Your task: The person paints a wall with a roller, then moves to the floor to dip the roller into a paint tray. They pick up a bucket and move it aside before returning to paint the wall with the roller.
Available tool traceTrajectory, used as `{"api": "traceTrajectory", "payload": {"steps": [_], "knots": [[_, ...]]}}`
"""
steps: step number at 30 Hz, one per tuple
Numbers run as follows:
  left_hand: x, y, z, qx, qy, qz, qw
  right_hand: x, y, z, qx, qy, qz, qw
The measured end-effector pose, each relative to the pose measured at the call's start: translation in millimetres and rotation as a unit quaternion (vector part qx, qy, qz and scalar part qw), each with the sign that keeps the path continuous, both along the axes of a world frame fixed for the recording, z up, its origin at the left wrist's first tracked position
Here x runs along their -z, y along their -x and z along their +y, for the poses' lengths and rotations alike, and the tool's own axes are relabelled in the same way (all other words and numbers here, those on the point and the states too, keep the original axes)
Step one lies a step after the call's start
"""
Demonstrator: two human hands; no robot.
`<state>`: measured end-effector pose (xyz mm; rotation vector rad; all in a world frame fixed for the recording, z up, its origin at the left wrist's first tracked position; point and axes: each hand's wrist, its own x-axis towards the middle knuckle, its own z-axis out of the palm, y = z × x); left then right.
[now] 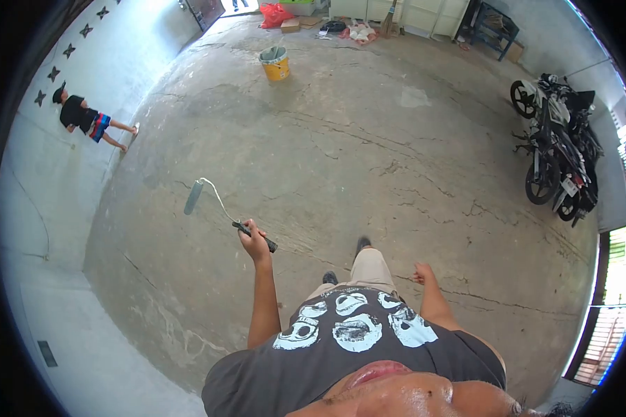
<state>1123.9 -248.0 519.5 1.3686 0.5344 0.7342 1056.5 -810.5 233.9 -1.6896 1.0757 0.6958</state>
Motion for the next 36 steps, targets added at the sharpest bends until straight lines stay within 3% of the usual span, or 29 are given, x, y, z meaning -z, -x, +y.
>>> {"api": "traceTrajectory", "payload": {"steps": [3,5,6,7,8,9,10,11,13,16,17,19,20,22,23,25,26,28,29,31,32,34,35,36], "knots": [[-15.1,-62.3,-9.4,0.02,-0.025,-0.005,0.999,-4.0,-40.0,-27.1,0.068,0.026,0.001,0.997],[-11.1,-111.8,-11.0,0.021,-0.018,-0.007,1.0,-16.4,-107.4,-40.1,0.013,0.112,-0.056,0.992],[-7.4,-134.3,-9.5,0.025,-0.012,-0.002,1.0,-2.8,-153.4,-39.4,0.036,0.159,-0.124,0.979],[-5.0,-160.5,-8.8,0.033,-0.019,0.01,0.999,6.5,-210.4,-36.5,-0.038,0.256,-0.181,0.949],[-2.9,-189.8,-10.9,0.047,0.004,0.014,0.999,-64.0,-275.3,-18.8,-0.087,0.208,-0.194,0.955],[-5.5,-216.6,-16.1,0.058,0.029,0.016,0.998,-114.5,-331.6,6.8,-0.114,0.23,-0.317,0.913],[-11.2,-236.7,-21.6,0.06,0.029,0.021,0.998,-226.6,-385.2,44.9,-0.135,0.176,-0.31,0.925],[-20.6,-260.7,-27.0,0.075,0.087,0.026,0.993,-292.4,-433.4,72.3,-0.145,0.167,-0.37,0.902],[-38.4,-311.8,-38.2,0.087,0.144,0.029,0.985,-373.3,-528.6,106.7,-0.191,0.248,-0.598,0.738],[-54.1,-367.1,-52.6,0.103,0.138,0.03,0.985,-490.8,-622.7,145.3,-0.208,0.231,-0.614,0.725],[-55.7,-383.3,-56.8,0.105,0.122,0.03,0.986,-497.3,-664.7,149.7,-0.211,0.233,-0.613,0.725],[-54.1,-421.7,-61.8,0.106,0.106,0.026,0.988,-510.5,-740.8,158.0,-0.313,0.327,-0.473,0.756],[-51.6,-439.5,-61.2,0.101,0.095,0.04,0.99,-511.8,-764.7,161.5,-0.313,0.325,-0.475,0.755],[-49.9,-486.3,-57.1,0.097,0.082,0.053,0.99,-525.8,-802.2,171.5,-0.136,0.279,-0.593,0.743],[-48.0,-508.7,-53.0,0.098,0.085,0.071,0.989,-506.2,-838.7,172.1,-0.136,0.278,-0.591,0.745],[-44.6,-554.6,-39.7,0.102,0.09,0.097,0.986,-447.9,-913.3,168.2,-0.171,0.399,-0.533,0.726],[-44.5,-581.9,-30.8,0.12,0.095,0.099,0.983,-453.5,-923.6,173.5,-0.171,0.398,-0.524,0.733],[-50.0,-627.6,-19.5,0.136,0.11,0.118,0.977,-491.0,-933.6,180.6,-0.125,0.248,-0.589,0.759],[-61.1,-652.8,-16.0,0.141,0.112,0.12,0.976,-502.8,-952.2,184.4,-0.131,0.251,-0.583,0.761],[-76.4,-706.5,-3.0,0.15,0.111,0.13,0.974,-514.5,-987.0,189.5,-0.075,0.315,-0.71,0.625],[-81.0,-731.3,4.6,0.171,0.077,0.125,0.974,-514.3,-1009.4,187.5,-0.076,0.315,-0.701,0.635],[-98.6,-777.5,11.2,0.197,0.041,0.132,0.971,-514.7,-1060.4,181.4,-0.135,0.254,-0.565,0.773],[-113.4,-802.2,13.3,0.201,0.043,0.132,0.97,-514.6,-1076.2,180.3,-0.131,0.254,-0.559,0.778],[-126.3,-828.7,14.3,0.204,0.046,0.127,0.97,-520.6,-1093.8,182.2,-0.06,0.281,-0.624,0.727]]}}
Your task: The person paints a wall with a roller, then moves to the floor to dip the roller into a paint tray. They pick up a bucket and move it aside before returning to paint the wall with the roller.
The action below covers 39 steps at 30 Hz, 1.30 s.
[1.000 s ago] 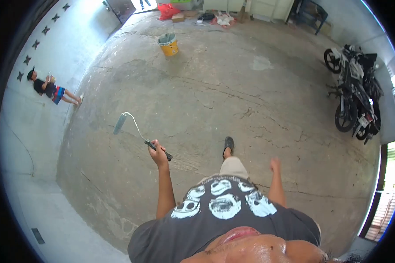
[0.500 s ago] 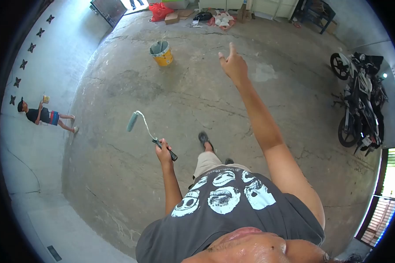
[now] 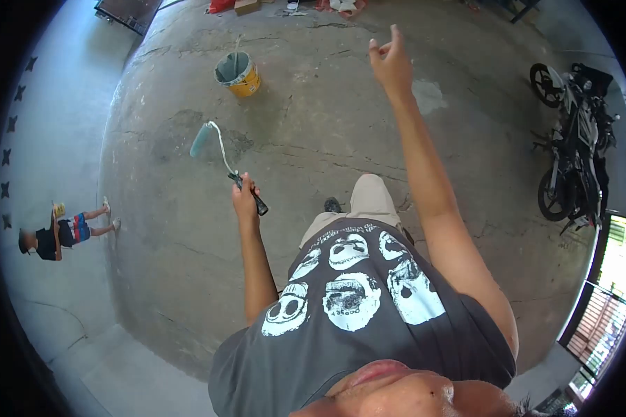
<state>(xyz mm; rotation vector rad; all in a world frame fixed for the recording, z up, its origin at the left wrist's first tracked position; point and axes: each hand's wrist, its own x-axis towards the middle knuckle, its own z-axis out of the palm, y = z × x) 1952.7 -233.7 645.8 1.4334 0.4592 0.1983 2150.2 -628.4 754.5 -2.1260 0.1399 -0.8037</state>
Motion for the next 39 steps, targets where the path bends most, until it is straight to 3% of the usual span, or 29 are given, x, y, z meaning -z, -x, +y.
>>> {"api": "traceTrajectory", "payload": {"steps": [1,2,4,5,8,9,10,11,13,14,15,16,20,21,22,25,28,33,35,39], "knots": [[-5.9,-24.7,-0.3,-0.001,-0.001,0.002,1.0,-2.1,-19.8,1.9,0.045,-0.013,-0.102,0.994],[-10.3,-41.6,-1.8,-0.002,-0.007,-0.01,1.0,1.1,-37.8,-0.8,0.043,-0.014,-0.099,0.994],[-16.1,-61.8,-6.5,-0.004,-0.013,-0.019,1.0,7.2,-66.8,-12.9,0.023,-0.004,0.076,0.997],[-17.0,-75.8,-11.4,-0.009,-0.014,-0.022,1.0,15.4,-84.0,-15.7,0.022,-0.003,0.08,0.997],[-9.5,-142.1,-22.3,-0.02,0.002,-0.025,0.999,9.7,-157.3,-19.4,0.026,0.029,-0.009,0.999],[-2.3,-64.5,-19.1,-0.026,0.018,-0.022,0.999,3.3,-85.9,-11.7,0.012,0.02,-0.075,0.997],[1.1,-118.8,-29.7,-0.036,0.018,-0.012,0.999,2.0,-143.9,-15.9,-0.003,0.006,-0.129,0.992],[4.2,-140.7,-34.9,-0.044,0.023,-0.002,0.999,12.0,-176.6,-16.2,-0.011,0.004,-0.113,0.994],[3.3,-172.7,-46.4,-0.056,0.032,0.004,0.998,15.9,-244.7,-19.6,-0.061,0.006,0.052,0.997],[2.7,-189.2,-51.5,-0.078,0.053,0.011,0.995,13.9,-274.2,-19.5,-0.066,0.01,0.047,0.997],[-0.2,-210.6,-55.2,-0.102,0.075,0.018,0.992,10.7,-300.0,-13.1,-0.037,0.026,-0.034,0.998],[0.9,-182.1,-56.8,-0.113,0.079,0.021,0.99,12.2,-271.3,-6.2,-0.012,0.042,-0.109,0.993],[-4.7,-254.4,-61.2,-0.144,0.074,0.033,0.986,22.8,-357.3,6.6,-0.034,0.036,-0.13,0.99],[-5.0,-280.0,-64.3,-0.156,0.08,0.023,0.984,53.8,-381.5,3.2,-0.116,0.066,0.052,0.99],[-2.5,-305.9,-67.4,-0.16,0.085,0.019,0.983,69.6,-407.7,2.4,-0.19,0.093,0.232,0.949],[5.0,-372.9,-63.1,-0.166,0.093,0.011,0.982,76.2,-419.6,19.8,-0.177,0.069,0.227,0.955],[8.2,-442.1,-63.5,-0.139,0.103,0.004,0.985,120.9,-434.3,29.2,-0.241,0.024,0.293,0.925],[10.5,-563.3,-67.1,-0.08,-0.009,-0.034,0.996,147.8,-433.3,32.1,-0.31,0.074,0.352,0.88],[-26.9,-604.7,-84.4,-0.092,-0.001,-0.101,0.991,146.5,-443.3,18.1,-0.338,-0.016,0.353,0.872],[-105.1,-635.4,-86.0,-0.15,-0.053,-0.23,0.96,127.2,-469.6,-4.5,-0.299,0.029,0.325,0.897]]}}
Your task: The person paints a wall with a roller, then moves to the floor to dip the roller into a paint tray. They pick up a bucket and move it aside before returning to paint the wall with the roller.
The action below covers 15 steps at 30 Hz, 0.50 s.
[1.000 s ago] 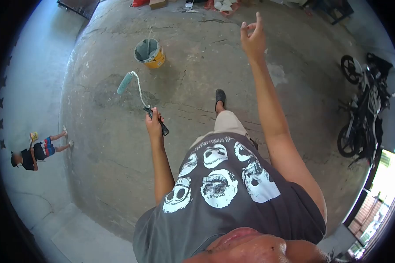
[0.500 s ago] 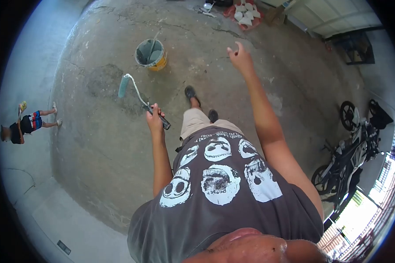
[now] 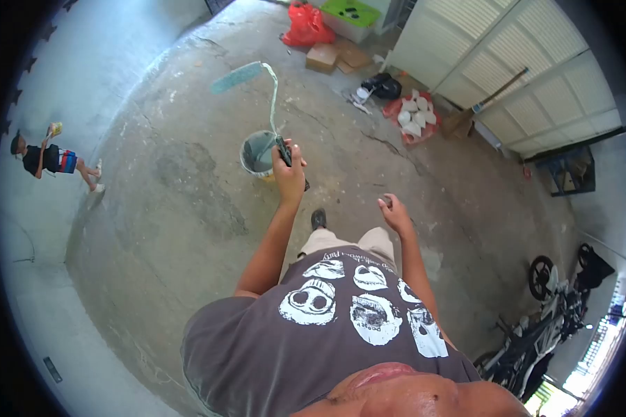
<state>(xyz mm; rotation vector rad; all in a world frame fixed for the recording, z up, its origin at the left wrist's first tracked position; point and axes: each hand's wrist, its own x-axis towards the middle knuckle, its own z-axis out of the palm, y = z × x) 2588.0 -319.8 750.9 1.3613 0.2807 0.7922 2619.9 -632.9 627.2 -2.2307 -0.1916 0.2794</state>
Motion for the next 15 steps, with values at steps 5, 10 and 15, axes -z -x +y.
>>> {"api": "traceTrajectory", "payload": {"steps": [5,10,15], "knots": [[5.6,23.7,27.3,0.01,0.008,0.043,0.999,28.7,-41.4,-37.4,-0.046,0.082,-0.068,0.993],[90.8,169.5,3.0,-0.167,-0.056,0.238,0.955,47.1,-50.3,-62.0,-0.175,0.134,-0.025,0.975],[154.4,334.3,-53.2,-0.305,-0.02,0.375,0.875,47.1,34.3,-12.4,-0.441,0.153,0.025,0.884]]}}
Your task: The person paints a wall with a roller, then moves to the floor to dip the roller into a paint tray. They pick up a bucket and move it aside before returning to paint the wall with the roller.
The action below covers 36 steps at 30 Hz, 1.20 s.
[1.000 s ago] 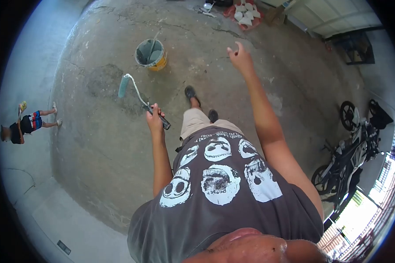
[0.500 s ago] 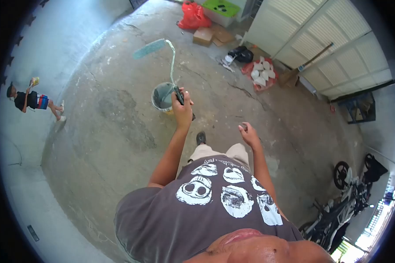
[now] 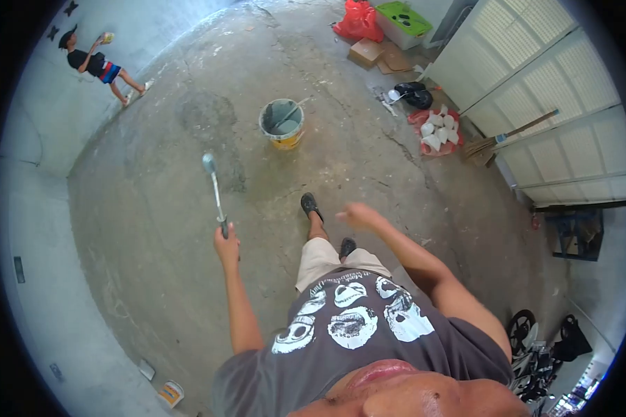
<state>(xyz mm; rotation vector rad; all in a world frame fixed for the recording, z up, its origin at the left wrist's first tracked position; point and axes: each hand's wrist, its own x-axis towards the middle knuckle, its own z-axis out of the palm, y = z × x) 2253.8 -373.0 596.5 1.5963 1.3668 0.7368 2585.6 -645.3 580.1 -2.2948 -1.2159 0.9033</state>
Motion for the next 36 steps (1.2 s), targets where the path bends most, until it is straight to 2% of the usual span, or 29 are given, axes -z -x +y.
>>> {"api": "traceTrajectory", "payload": {"steps": [1,2,3,4,5,6,7,9,10,12,13,15,17,18,19,21,22,24,25,27,31,32,36], "knots": [[-9.9,26.1,-5.7,-0.032,-0.012,0.017,0.999,-28.0,40.8,27.7,-0.111,-0.018,-0.002,0.994],[-24.3,51.6,-10.9,-0.069,-0.02,0.03,0.997,-50.0,87.9,51.8,-0.184,-0.007,0.049,0.982],[-35.7,79.7,-8.3,-0.072,-0.039,0.02,0.996,-68.0,138.3,65.9,-0.254,-0.082,0.104,0.958],[-48.6,105.6,-6.4,-0.076,-0.062,0.011,0.995,-106.9,188.2,78.8,-0.334,-0.098,0.145,0.926],[-67.6,126.2,-8.3,-0.1,-0.087,0.001,0.991,-120.0,244.4,87.2,-0.426,-0.213,0.161,0.864],[-89.2,147.1,-8.2,-0.121,-0.112,-0.004,0.986,-145.1,300.0,85.1,-0.476,-0.272,0.213,0.809],[-108.6,168.4,-10.6,-0.135,-0.143,-0.002,0.98,-192.4,338.8,71.8,-0.519,-0.234,0.316,0.759],[-132.3,207.2,-19.0,-0.159,-0.173,-0.001,0.972,-207.7,432.9,39.3,-0.607,-0.222,0.401,0.649],[-140.5,225.4,-21.9,-0.166,-0.19,-0.044,0.967,-209.1,470.2,18.7,-0.645,-0.203,0.427,0.601],[-155.2,253.1,-31.0,-0.175,-0.213,-0.082,0.958,-216.4,513.1,-14.9,-0.707,-0.186,0.386,0.563],[-157.0,273.7,-41.6,-0.187,-0.21,-0.076,0.957,-217.5,531.7,-25.8,-0.713,-0.186,0.383,0.557],[-155.3,317.0,-63.9,-0.212,-0.208,-0.069,0.952,-216.5,570.1,-48.4,-0.686,-0.046,0.407,0.601],[-146.2,369.6,-92.6,-0.21,-0.204,-0.045,0.955,-242.8,593.4,-67.4,-0.727,-0.006,0.386,0.567],[-191.7,323.1,-89.9,-0.221,-0.201,-0.012,0.954,-301.9,532.7,-61.0,-0.753,0.012,0.384,0.534],[-153.7,377.0,-105.6,-0.21,-0.196,-0.015,0.958,-277.2,591.0,-78.6,-0.762,0.03,0.38,0.524],[-130.1,435.7,-149.6,-0.198,-0.185,0.001,0.963,-272.7,655.4,-123.5,-0.808,-0.065,0.314,0.495],[-117.8,461.1,-170.4,-0.217,-0.176,0.009,0.96,-276.8,678.6,-140.7,-0.814,-0.056,0.325,0.478],[-111.6,516.7,-199.2,-0.189,-0.182,0.1,0.96,-295.3,725.1,-156.7,-0.883,-0.13,0.245,0.379],[-111.9,488.1,-195.0,-0.197,-0.189,0.116,0.955,-300.7,697.5,-144.1,-0.904,-0.18,0.2,0.332],[-84.4,545.3,-209.6,-0.215,-0.167,0.094,0.958,-283.8,762.2,-144.1,-0.94,-0.246,0.093,0.218],[-78.0,614.6,-239.7,-0.235,-0.177,0.109,0.95,-307.1,808.4,-133.5,-0.941,-0.262,0.115,0.18],[-84.9,598.1,-240.1,-0.234,-0.171,0.117,0.95,-316.5,791.8,-126.4,-0.937,-0.277,0.12,0.178],[-90.7,615.1,-222.8,-0.257,-0.2,0.145,0.934,-314.2,803.6,-93.8,-0.94,-0.274,0.153,0.131]]}}
